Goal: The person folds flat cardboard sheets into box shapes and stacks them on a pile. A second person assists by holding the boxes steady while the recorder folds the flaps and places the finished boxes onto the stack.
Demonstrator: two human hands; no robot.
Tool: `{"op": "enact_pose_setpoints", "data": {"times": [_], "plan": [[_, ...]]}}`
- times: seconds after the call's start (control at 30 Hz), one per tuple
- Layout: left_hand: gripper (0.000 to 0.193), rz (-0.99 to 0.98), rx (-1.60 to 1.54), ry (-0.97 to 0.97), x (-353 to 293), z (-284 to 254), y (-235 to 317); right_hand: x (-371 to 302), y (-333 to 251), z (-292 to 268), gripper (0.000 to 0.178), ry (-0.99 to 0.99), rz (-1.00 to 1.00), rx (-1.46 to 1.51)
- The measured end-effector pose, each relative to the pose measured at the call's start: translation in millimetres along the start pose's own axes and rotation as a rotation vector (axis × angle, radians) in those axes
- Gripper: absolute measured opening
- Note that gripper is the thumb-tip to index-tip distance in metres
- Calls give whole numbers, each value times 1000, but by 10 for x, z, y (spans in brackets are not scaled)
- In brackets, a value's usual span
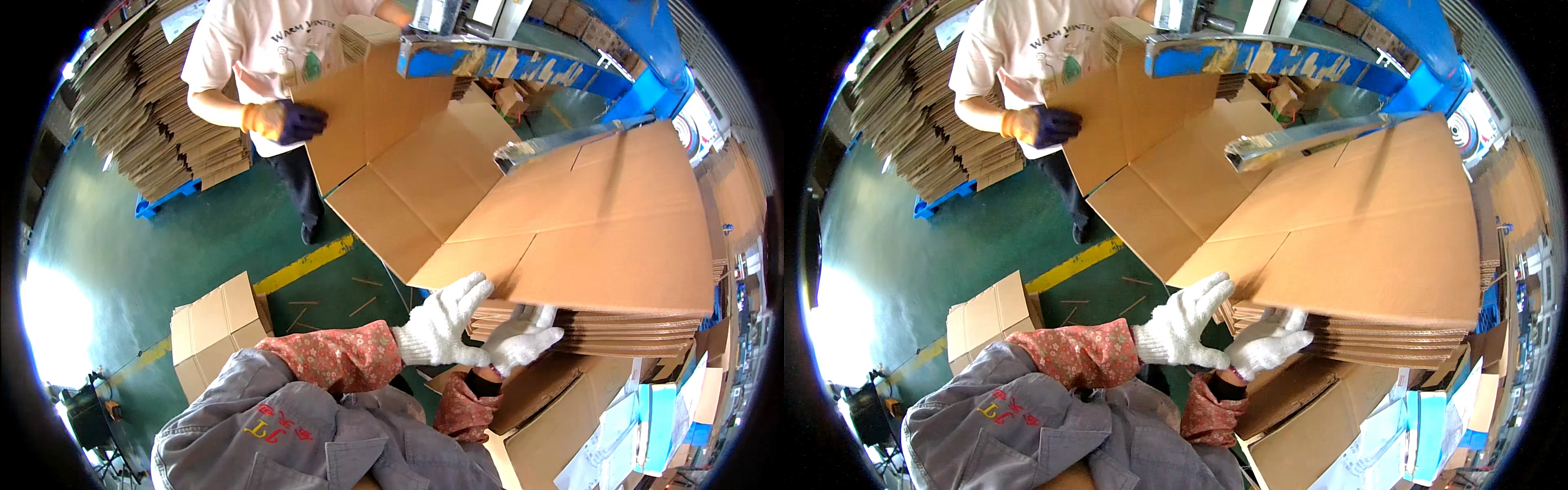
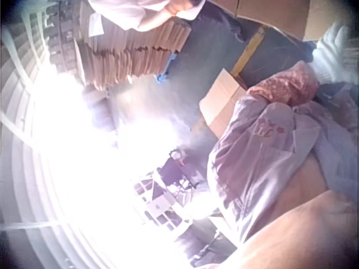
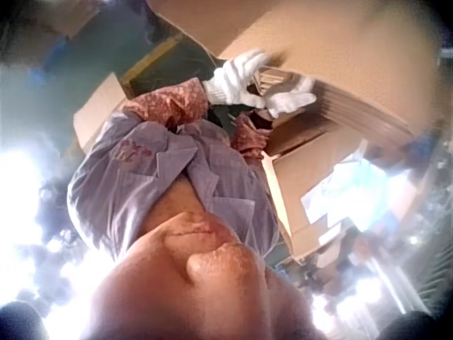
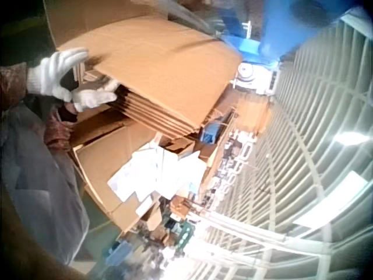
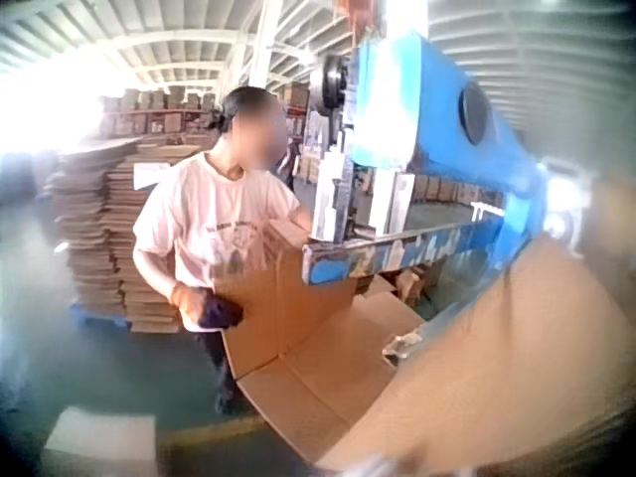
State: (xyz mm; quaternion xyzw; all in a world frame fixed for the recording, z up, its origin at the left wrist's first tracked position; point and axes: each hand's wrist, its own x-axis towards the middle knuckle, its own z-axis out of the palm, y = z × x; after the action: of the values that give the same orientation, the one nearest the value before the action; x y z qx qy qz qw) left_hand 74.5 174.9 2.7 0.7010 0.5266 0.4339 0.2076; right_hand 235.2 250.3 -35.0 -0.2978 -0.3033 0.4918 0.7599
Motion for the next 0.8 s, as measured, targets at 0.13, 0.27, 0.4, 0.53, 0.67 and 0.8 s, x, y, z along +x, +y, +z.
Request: {"op": "enact_pose_setpoints", "data": {"times": [0.13, 0.27, 0.4, 0.53, 0.67, 0.8], "plan": [[115, -10, -52, 64, 208, -183, 245, -28, -143, 252, 78, -60, 90, 149], [81, 7, 122, -89, 606, -539, 570, 108, -143, 305, 76, -308, 108, 201], [57, -9, 210, -21, 806, -775, 579, 238, -503, 1107, 70, -260, -155, -290], [48, -9, -315, 253, 641, -1086, 817, 938, -776, 1495, 56, -568, -466, -522], [39, -271, -1147, 282, 501, -1128, 693, 1394, -907, 1823, 53, -833, -451, -839], [38, -463, -1422, 426, 457, -1223, 426, 1395, -765, 2215, 66, -1108, -675, -1311]]}}
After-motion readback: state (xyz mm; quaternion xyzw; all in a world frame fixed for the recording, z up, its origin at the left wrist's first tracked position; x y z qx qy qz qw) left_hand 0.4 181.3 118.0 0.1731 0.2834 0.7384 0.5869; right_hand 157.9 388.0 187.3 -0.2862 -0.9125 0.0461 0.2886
